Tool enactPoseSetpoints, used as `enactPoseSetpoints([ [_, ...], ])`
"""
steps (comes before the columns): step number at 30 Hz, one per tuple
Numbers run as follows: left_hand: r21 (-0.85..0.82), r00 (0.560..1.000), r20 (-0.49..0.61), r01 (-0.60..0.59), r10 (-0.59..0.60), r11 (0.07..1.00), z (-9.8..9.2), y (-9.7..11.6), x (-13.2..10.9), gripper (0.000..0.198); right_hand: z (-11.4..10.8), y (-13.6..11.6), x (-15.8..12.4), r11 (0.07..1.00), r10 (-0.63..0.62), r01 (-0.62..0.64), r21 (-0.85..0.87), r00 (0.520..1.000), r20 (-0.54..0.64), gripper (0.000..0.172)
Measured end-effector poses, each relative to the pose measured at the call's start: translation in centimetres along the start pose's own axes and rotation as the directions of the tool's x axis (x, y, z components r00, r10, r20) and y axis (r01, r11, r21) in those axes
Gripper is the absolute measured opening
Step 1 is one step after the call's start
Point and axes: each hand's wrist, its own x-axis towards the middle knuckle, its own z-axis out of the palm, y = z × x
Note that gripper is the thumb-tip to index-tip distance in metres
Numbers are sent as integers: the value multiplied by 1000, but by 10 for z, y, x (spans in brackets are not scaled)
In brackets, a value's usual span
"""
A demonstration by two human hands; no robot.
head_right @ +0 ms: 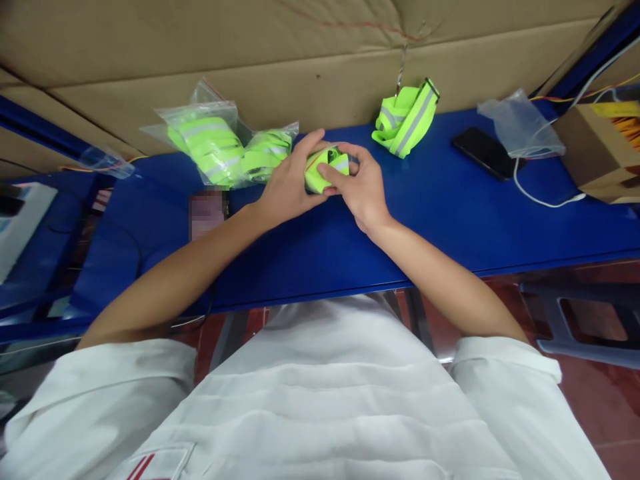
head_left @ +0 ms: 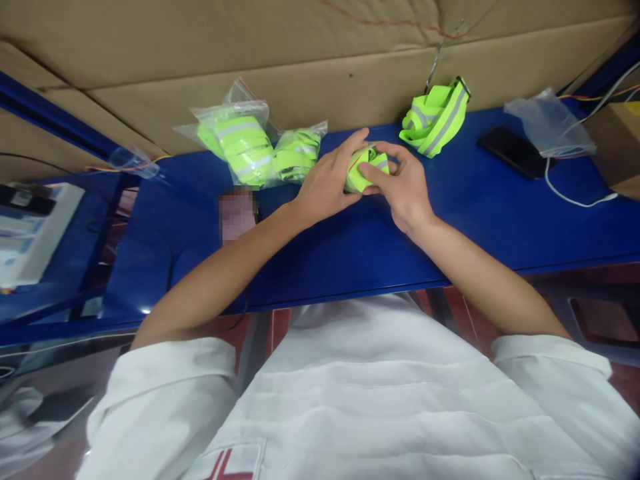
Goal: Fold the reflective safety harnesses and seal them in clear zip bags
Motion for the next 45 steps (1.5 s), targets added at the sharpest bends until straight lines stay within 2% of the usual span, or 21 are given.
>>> enactPoseSetpoints([
  [3,-72,991,-102,76,-83,995,-2,1,3,82,0,-7,-7,985,-138,142,-103,989,46,81],
  [5,-114,987,-109,108,-120,988,-10,6,2,74,-6,-22,-14,881,-319,342,-327,940,124,79],
  [6,-135,987,-97,112,-125,985,-15,9,0,72,-9,-30,-18,772,-399,444,-455,896,197,71],
  [8,-168,993,-60,86,-97,982,-28,19,-7,69,-15,-47,-24,488,-495,603,-631,787,369,48],
  [10,-204,997,-44,57,-67,977,-39,28,-16,69,-18,-59,-29,249,-539,711,-657,666,516,35],
  [11,-226,997,-46,46,-58,973,-44,32,-20,69,-18,-62,-31,168,-554,759,-629,601,577,33],
  [13,-264,997,-49,45,-59,963,-52,39,-26,70,-15,-65,-33,69,-553,835,-546,488,676,34],
  [14,-275,997,-44,50,-65,960,-54,42,-28,69,-13,-65,-34,47,-531,857,-514,457,713,35],
  [15,-281,997,-39,52,-65,958,-55,44,-29,67,-10,-64,-35,45,-510,867,-495,446,735,36],
  [16,-282,997,-29,55,-65,958,-56,47,-28,64,-8,-64,-37,62,-494,868,-493,456,740,36],
  [20,-287,993,-5,115,-121,951,-52,58,-20,48,-2,-66,-38,184,-457,829,-529,548,701,42],
  [24,-309,987,-12,147,-159,940,-50,60,-16,40,-3,-80,-35,264,-366,825,-500,565,739,57],
  [27,-354,989,-85,84,-121,932,-55,61,-16,44,-7,-96,-33,386,-354,805,-451,581,733,50],
  [30,-447,968,-161,103,-193,889,-67,72,-16,43,-8,-109,-33,445,-387,779,-442,613,689,42],
  [32,-503,956,-113,179,-270,845,-75,84,-15,38,-5,-113,-31,429,-342,784,-448,600,723,38],
  [34,-537,944,-47,251,-326,805,-79,94,-12,38,-1,-116,-25,407,-243,797,-447,566,787,30],
  [37,-579,909,-17,330,-416,745,-76,98,-8,43,4,-124,-15,437,-143,794,-422,525,839,24],
  [38,-605,906,-28,321,-421,729,-74,96,-7,43,4,-128,-13,466,-156,787,-405,524,838,25],
  [40,-667,909,-66,267,-412,695,-68,88,-6,42,3,-137,-13,515,-241,768,-380,555,796,29],
  [43,-730,888,-134,212,-440,650,-61,74,-10,33,1,-141,-18,518,-404,743,-424,649,644,34],
  [45,-749,856,-159,221,-493,625,-58,67,-16,30,-1,-130,-17,536,-444,703,-467,706,552,41],
])
